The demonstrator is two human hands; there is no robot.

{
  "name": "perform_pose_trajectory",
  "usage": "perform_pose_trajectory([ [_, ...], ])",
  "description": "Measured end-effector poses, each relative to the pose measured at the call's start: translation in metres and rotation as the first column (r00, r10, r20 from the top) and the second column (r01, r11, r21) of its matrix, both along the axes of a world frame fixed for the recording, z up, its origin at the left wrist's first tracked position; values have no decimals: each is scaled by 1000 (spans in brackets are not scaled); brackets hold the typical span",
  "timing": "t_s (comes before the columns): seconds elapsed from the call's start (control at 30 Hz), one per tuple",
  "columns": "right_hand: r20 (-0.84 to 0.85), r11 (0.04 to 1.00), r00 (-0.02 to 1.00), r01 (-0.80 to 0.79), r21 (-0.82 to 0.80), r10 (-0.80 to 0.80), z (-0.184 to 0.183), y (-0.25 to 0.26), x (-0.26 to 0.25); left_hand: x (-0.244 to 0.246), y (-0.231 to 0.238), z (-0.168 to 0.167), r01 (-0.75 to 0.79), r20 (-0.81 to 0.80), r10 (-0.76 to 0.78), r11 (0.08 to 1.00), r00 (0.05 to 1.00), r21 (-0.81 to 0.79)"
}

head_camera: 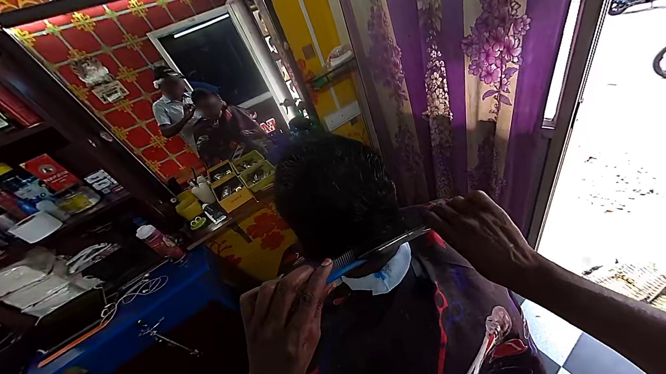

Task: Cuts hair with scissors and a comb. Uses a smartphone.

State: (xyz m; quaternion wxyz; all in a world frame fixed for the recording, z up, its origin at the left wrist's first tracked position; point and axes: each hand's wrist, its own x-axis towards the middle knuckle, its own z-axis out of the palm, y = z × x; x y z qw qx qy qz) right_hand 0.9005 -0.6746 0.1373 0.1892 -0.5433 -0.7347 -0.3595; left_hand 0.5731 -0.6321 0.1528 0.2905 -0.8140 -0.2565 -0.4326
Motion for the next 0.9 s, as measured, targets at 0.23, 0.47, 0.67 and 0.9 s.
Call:
perform_pose_trajectory([
  [0.23,14,997,999,38,-72,-37,-8,8,3,3,0,2,-9,1,9,999,1000,-51],
  [0.47,57,1000,998,-1,-16,2,13,25,-1,1,-10,-4,-7,-63,-12,958,998,-287],
  [0.67,-44,998,997,66,-10,-66,18,5,13,5,-3,13,-20,25,24,986,999,-168],
  [0.9,-86,996,992,92,-10,-93,9,1,25,9,0,21,-27,43,25,999,999,44],
])
